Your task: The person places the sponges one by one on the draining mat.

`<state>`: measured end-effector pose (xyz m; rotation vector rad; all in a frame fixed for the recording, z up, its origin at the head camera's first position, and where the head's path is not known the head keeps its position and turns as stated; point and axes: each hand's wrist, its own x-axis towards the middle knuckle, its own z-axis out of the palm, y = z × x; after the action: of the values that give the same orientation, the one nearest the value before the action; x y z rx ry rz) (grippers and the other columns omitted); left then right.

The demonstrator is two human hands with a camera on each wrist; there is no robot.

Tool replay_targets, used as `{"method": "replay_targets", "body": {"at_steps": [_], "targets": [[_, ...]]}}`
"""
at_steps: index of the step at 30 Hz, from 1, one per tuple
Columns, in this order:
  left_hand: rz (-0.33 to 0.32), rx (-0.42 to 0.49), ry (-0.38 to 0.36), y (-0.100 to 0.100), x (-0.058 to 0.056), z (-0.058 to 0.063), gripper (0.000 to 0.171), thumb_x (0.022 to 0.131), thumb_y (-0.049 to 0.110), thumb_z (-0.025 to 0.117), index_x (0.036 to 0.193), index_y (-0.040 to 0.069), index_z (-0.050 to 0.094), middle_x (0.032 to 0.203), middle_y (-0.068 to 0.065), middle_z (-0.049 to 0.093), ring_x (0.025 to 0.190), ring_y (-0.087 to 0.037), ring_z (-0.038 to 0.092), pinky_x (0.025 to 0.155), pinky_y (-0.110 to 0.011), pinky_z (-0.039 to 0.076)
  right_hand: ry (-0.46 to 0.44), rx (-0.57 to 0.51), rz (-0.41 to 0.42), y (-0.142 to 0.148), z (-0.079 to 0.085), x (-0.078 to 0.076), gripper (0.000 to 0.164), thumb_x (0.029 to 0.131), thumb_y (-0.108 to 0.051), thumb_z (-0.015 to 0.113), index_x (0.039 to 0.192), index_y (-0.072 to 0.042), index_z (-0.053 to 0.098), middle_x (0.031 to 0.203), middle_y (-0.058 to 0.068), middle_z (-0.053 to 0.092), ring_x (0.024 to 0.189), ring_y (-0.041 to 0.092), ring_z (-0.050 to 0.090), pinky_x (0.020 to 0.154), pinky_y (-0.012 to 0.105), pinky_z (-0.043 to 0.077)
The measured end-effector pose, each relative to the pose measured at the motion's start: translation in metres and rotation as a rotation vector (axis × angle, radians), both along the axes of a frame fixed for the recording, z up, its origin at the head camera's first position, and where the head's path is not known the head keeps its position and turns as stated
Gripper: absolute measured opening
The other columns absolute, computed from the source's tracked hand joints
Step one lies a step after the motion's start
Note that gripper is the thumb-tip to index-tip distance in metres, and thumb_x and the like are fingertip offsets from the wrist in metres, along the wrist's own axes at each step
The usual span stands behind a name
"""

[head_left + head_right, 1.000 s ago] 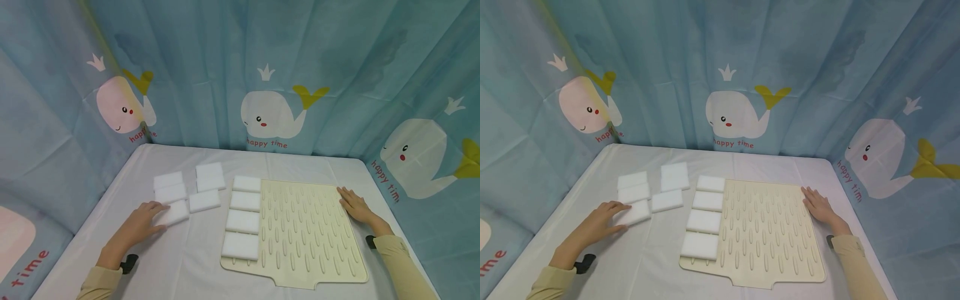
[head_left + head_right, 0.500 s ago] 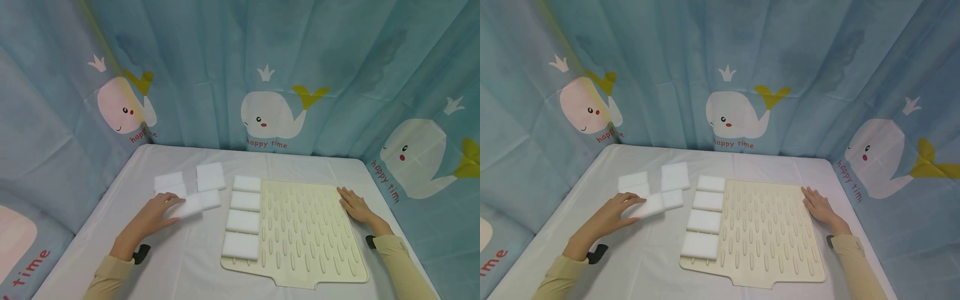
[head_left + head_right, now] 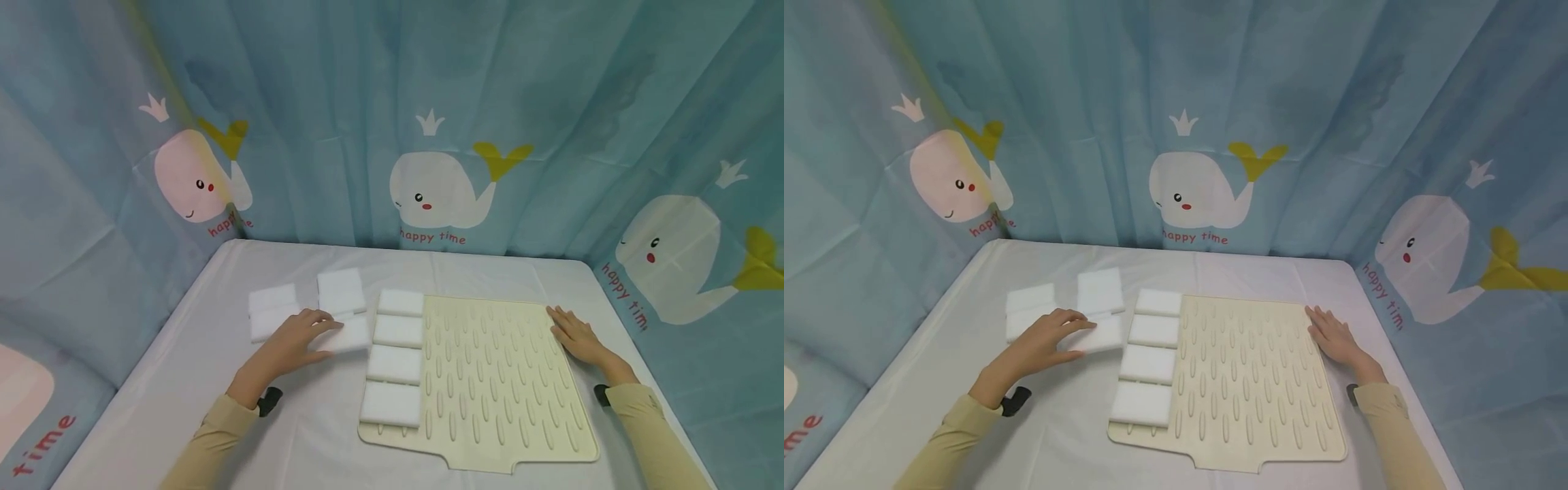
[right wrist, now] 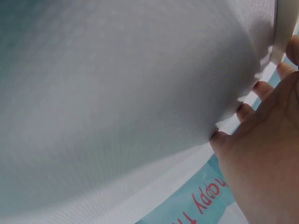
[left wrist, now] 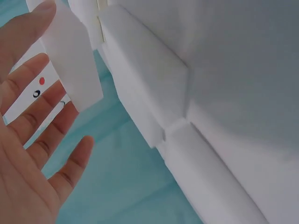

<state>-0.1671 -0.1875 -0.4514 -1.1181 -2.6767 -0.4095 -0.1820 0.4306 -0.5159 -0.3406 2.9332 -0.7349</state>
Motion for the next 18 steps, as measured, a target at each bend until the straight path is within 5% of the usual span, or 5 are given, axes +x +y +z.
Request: {"method": "replay_targets", "body": {"at_steps": [6, 18], "targets": [[-0.070, 0.005, 0.028, 0.025, -0.009, -0.002, 0.052, 0.075, 0.033, 0.077, 0.121, 0.017, 0.060, 0.114, -0.005, 0.056, 0.102, -0.023, 0.053, 0.080, -0.041, 0.048, 0.008, -0.003, 0.006, -0.003, 0.002, 0.003, 0.054, 0.101, -0.027, 0.036, 0.145, 0.000, 0.021, 0.146, 0.033, 0.015, 0.130, 0.059, 0.008, 0.094, 0.076, 0.001], [-0.152, -0.024, -0.042, 0.072, -0.031, 0.004, 0.052, 0.079, 0.037, 0.072, 0.125, 0.019, 0.057, 0.119, -0.001, 0.054, 0.106, -0.018, 0.052, 0.083, -0.036, 0.046, 0.011, 0.007, -0.006, -0.005, 0.005, 0.004, 0.054, 0.101, -0.026, 0.036, 0.145, -0.001, 0.022, 0.147, 0.033, 0.016, 0.130, 0.059, 0.008, 0.094, 0.075, 0.001]]}}
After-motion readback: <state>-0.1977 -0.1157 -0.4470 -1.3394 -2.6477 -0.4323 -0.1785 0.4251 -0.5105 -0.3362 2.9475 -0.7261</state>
